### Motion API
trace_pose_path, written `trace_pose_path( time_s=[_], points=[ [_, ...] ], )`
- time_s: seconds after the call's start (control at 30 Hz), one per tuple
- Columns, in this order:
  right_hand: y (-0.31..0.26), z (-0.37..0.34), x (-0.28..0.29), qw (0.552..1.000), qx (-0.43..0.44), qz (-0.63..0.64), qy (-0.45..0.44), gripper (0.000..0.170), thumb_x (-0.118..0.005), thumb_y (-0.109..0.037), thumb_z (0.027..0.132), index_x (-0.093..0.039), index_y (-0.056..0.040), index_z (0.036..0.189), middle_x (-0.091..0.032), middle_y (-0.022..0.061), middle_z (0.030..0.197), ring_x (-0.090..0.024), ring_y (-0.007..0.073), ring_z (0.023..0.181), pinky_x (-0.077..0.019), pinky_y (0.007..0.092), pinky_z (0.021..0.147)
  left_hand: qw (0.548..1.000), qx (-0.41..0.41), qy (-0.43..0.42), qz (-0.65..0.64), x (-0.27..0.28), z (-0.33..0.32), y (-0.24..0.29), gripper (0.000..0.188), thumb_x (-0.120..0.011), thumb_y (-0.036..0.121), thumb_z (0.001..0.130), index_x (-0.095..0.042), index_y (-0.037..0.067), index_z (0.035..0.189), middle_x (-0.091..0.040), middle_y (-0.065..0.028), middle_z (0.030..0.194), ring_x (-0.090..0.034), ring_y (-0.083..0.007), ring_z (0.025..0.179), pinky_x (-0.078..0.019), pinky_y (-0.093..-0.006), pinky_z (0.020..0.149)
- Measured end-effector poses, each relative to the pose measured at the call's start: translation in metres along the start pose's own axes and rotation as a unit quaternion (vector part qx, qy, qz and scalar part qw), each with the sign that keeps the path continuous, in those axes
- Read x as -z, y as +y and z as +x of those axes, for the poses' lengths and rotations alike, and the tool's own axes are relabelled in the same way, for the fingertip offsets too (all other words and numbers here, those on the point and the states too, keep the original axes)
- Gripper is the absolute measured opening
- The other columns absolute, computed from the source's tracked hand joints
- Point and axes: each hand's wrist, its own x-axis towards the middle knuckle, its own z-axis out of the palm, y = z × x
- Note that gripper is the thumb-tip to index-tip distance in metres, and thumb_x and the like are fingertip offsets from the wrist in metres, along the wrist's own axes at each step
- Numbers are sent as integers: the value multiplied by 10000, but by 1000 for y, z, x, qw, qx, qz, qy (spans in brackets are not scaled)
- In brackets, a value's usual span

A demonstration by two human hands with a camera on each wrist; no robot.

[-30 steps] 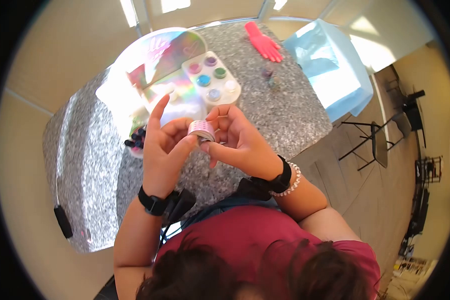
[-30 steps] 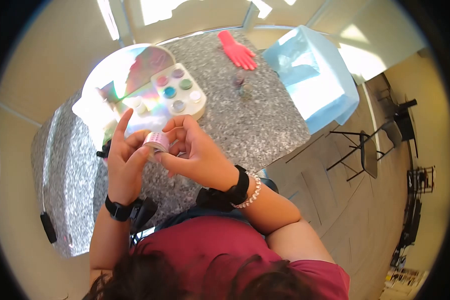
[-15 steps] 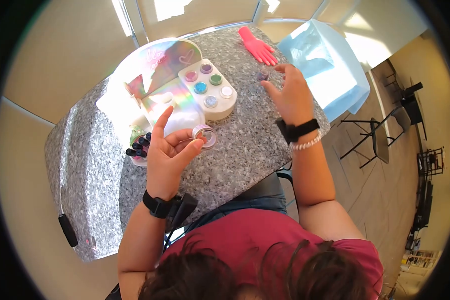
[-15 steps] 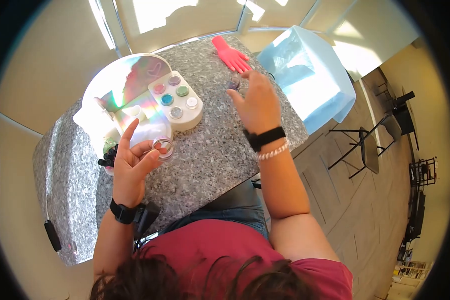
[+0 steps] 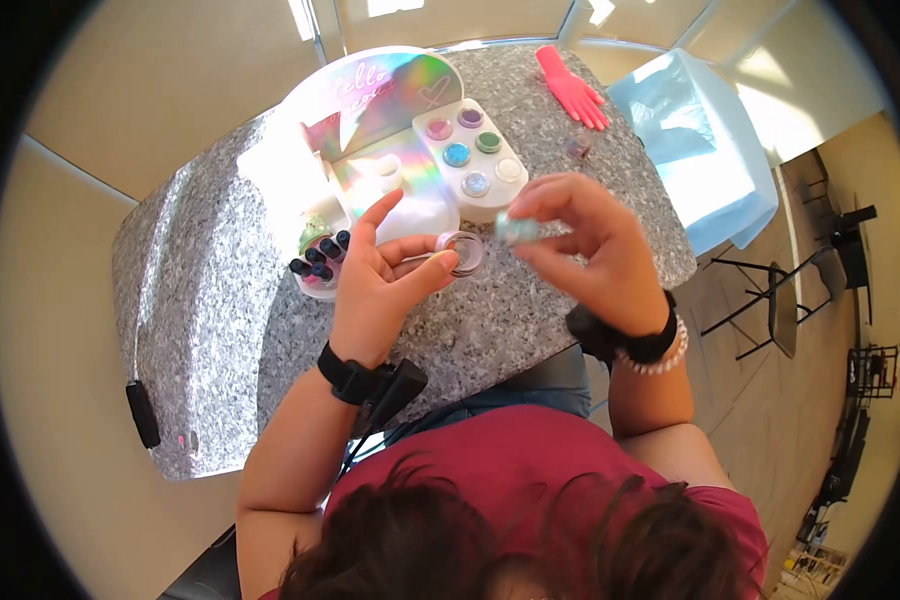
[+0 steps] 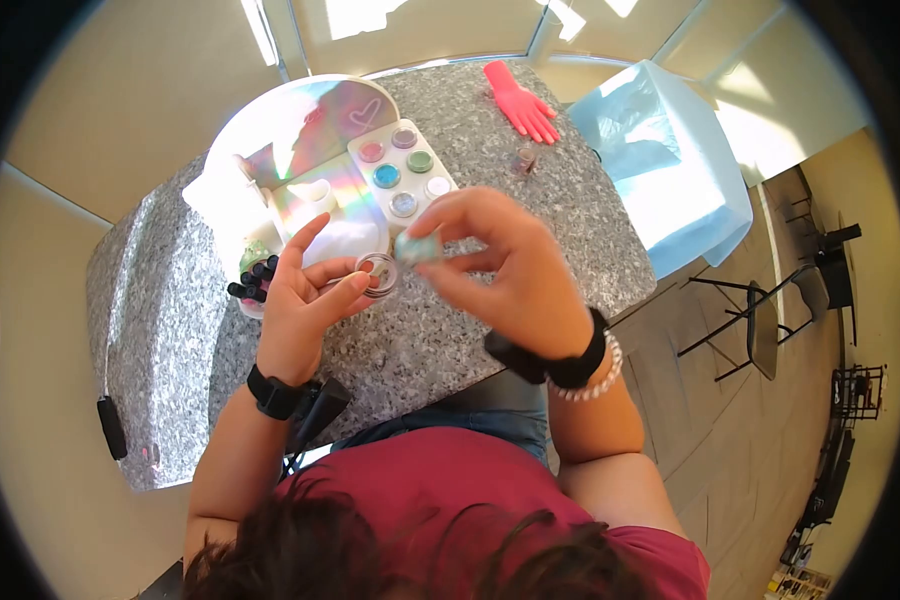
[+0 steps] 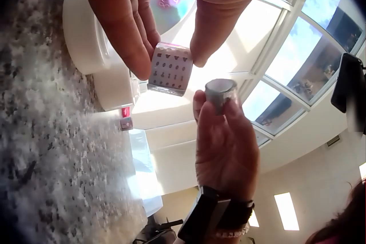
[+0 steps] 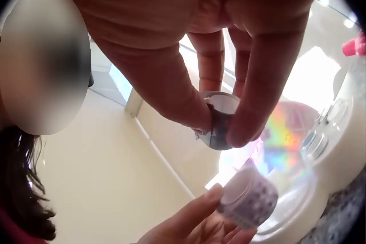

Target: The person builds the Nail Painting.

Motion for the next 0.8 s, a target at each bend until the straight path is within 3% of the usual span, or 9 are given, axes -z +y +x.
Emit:
trace_pose_path(
  time_s=[0.2,0.43,0.8],
  points=[
    [4,-11,-37,978,116,-172,-3,284,-797,13,881,-753,-59,1153,-728,106,1109,-746,226,977,-646,319,811,999,-37,-12,3,0,-1,-2,855,-752,8,991,-227,19,1666,-737,-214,1285,-765,-224,1114,-648,-310,906],
    [14,-18,-45,953,150,-260,37,228,-768,5,873,-737,-46,1093,-714,143,1070,-716,353,927,-592,424,819,998,-57,13,25,-4,-3,1,852,-779,-18,958,-253,0,1628,-766,-215,1218,-778,-219,1079,-622,-280,883],
    [13,-22,-52,952,86,-292,12,203,-737,9,900,-707,3,1101,-633,181,1118,-700,378,962,-583,434,853,985,-91,58,132,-8,-7,-3,780,-834,64,933,-364,7,1553,-800,-163,1121,-786,-203,1014,-629,-300,869]
  ],
)
